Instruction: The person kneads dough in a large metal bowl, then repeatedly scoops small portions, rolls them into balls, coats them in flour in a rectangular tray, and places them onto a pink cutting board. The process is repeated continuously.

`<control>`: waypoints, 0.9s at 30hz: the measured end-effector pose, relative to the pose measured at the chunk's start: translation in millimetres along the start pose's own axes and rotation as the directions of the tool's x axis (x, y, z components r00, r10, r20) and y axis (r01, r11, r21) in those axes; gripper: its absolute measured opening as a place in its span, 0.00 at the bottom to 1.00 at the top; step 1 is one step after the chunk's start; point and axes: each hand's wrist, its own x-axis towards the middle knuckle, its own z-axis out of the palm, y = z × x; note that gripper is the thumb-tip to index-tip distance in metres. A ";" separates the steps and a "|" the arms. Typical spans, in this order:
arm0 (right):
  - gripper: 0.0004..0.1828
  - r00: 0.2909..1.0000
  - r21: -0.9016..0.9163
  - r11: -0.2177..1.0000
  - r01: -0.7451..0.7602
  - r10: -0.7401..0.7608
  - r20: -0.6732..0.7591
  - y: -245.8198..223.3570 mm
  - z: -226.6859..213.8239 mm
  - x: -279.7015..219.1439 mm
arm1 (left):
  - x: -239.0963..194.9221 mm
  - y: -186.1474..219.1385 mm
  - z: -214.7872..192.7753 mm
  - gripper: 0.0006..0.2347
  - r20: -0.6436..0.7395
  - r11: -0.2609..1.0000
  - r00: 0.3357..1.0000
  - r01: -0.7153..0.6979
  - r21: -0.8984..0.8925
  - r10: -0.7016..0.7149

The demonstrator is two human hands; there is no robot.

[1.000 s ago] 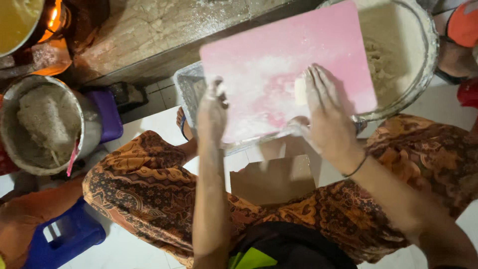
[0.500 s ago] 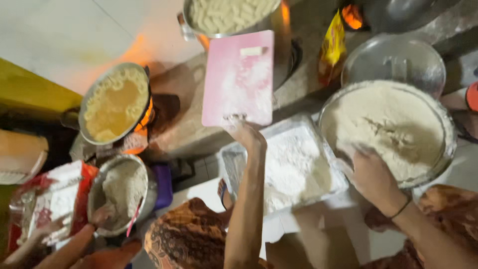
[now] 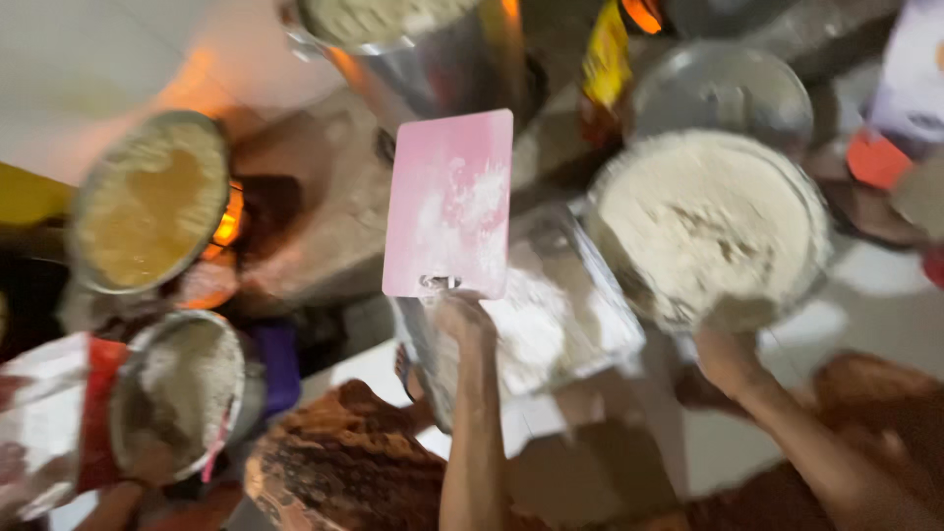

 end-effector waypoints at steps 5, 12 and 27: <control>0.07 0.959 0.278 0.955 -0.103 0.169 -0.228 -4.4 -37.0 24.7 | 30.1 -53.5 -48.4 0.10 0.124 0.962 0.960 0.235 0.138 -0.252; 0.18 0.914 0.886 0.461 -0.050 0.379 -0.145 27.2 -86.4 13.4 | 69.4 -54.3 -89.9 0.16 0.153 0.896 0.961 0.147 0.420 -0.229; 0.13 0.948 0.409 0.908 -0.094 0.207 -0.241 57.9 -54.7 16.0 | -19.1 -133.5 -124.8 0.15 0.793 -0.324 0.304 -0.935 0.142 -0.528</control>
